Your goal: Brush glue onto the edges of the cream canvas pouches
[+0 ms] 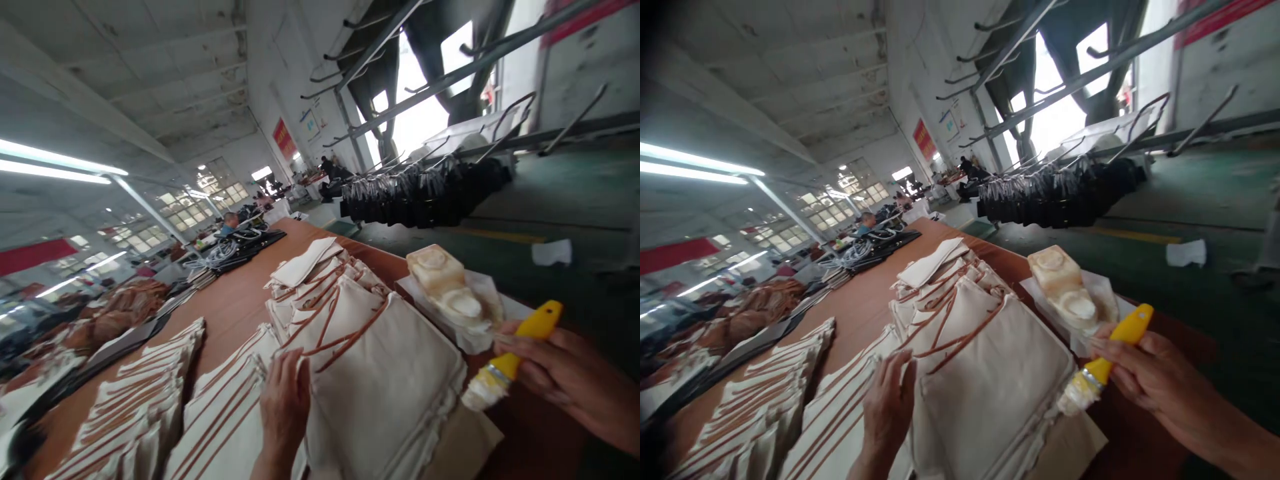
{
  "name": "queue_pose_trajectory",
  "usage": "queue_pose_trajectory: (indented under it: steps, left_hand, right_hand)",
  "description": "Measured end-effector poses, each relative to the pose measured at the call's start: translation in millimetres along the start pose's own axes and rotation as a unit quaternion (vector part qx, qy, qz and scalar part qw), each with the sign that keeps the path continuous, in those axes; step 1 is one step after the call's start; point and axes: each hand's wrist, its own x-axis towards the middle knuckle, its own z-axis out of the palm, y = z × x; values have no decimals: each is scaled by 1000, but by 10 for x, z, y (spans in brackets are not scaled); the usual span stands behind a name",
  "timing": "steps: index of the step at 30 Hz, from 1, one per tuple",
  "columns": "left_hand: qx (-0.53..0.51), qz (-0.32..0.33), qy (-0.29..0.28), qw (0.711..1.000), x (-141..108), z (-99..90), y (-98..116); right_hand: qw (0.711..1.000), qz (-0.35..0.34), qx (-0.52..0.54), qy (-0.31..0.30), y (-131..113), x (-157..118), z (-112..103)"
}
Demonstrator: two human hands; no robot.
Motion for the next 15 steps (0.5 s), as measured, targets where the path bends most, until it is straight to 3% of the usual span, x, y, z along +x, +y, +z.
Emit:
queue_pose_trajectory:
  steps: [3, 6, 10, 15]
  left_hand:
    - [-93, 33, -104, 990, 372, 194, 704]
    - [-103, -10, -168, 980, 706, 383, 1192]
    - [-95, -45, -179, 978, 1046, 607, 1475]
    - [-115, -95, -214, 965, 1248, 758, 1563]
  right_hand:
    - [999, -4, 17, -28, -109, -26, 41]
    - [999, -11, 28, -12, -118, -35, -20]
    - [998, -2, 55, -7, -98, -22, -194]
    - [997, 11, 77, 1, -130, -8, -325]
